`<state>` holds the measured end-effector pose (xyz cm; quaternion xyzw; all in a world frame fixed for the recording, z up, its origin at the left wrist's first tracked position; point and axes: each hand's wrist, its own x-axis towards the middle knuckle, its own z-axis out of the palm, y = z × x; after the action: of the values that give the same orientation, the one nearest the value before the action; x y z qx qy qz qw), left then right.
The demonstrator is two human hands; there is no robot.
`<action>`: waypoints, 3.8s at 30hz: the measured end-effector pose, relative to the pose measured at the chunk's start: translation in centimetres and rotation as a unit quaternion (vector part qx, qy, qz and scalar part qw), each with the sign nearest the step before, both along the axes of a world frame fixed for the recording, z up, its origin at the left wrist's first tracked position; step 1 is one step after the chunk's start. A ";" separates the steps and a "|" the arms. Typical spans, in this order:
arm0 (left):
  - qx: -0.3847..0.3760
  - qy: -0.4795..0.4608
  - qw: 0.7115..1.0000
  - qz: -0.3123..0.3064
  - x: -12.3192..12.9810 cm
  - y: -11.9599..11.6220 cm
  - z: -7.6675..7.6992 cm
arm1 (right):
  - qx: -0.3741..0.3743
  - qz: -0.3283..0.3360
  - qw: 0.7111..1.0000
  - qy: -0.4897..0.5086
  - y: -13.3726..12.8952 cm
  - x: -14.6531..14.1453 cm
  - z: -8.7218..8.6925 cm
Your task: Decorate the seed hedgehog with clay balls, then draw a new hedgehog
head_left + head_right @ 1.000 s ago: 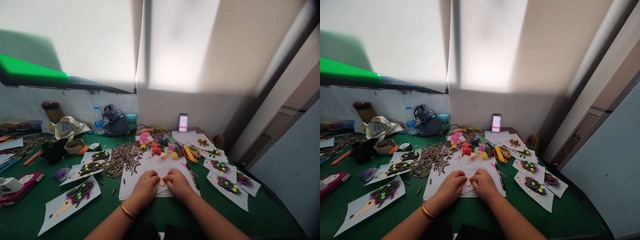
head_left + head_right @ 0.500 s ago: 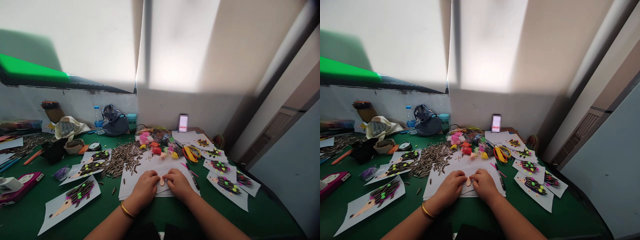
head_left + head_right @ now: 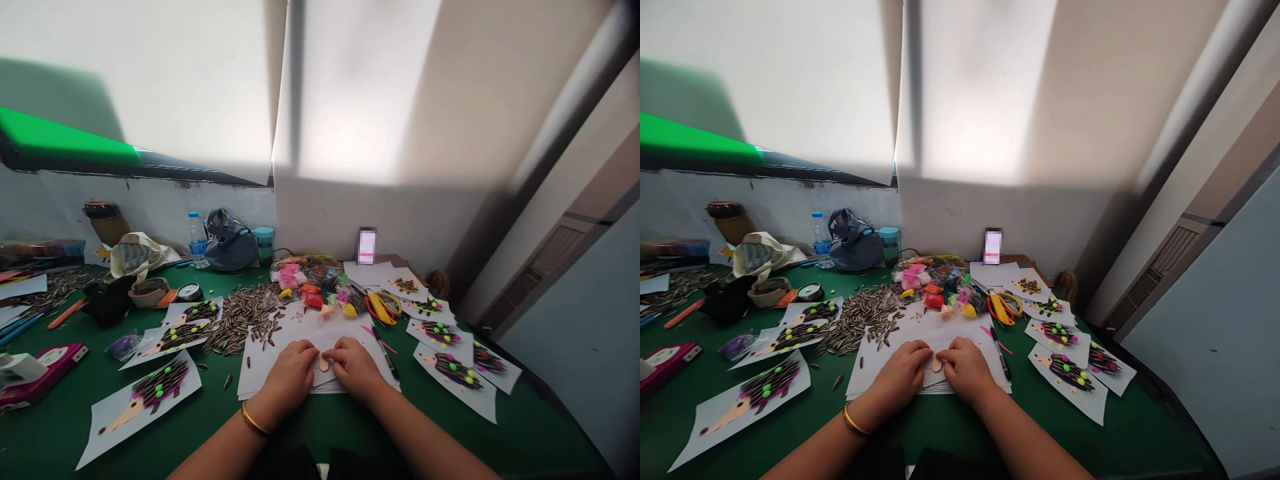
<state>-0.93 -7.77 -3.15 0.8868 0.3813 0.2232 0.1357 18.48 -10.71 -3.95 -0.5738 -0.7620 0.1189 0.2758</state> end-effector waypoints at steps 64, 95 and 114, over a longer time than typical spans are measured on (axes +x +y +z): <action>0.040 0.009 0.999 0.030 -0.2 -0.3 -0.3 | 0.065 -0.040 0.990 0.115 0.4 1.0 0.4; -0.489 -0.441 0.745 0.104 0.7 2.9 3.8 | -0.030 -0.106 0.808 0.579 2.8 1.7 3.4; -0.458 -0.536 0.707 0.060 0.8 2.2 1.6 | -0.070 -0.056 0.857 0.508 1.1 0.0 0.4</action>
<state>-0.17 -5.55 -1.56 0.4222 0.3520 0.4662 0.6932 18.48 -9.58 -3.55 -0.4931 -0.4727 0.4310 0.5896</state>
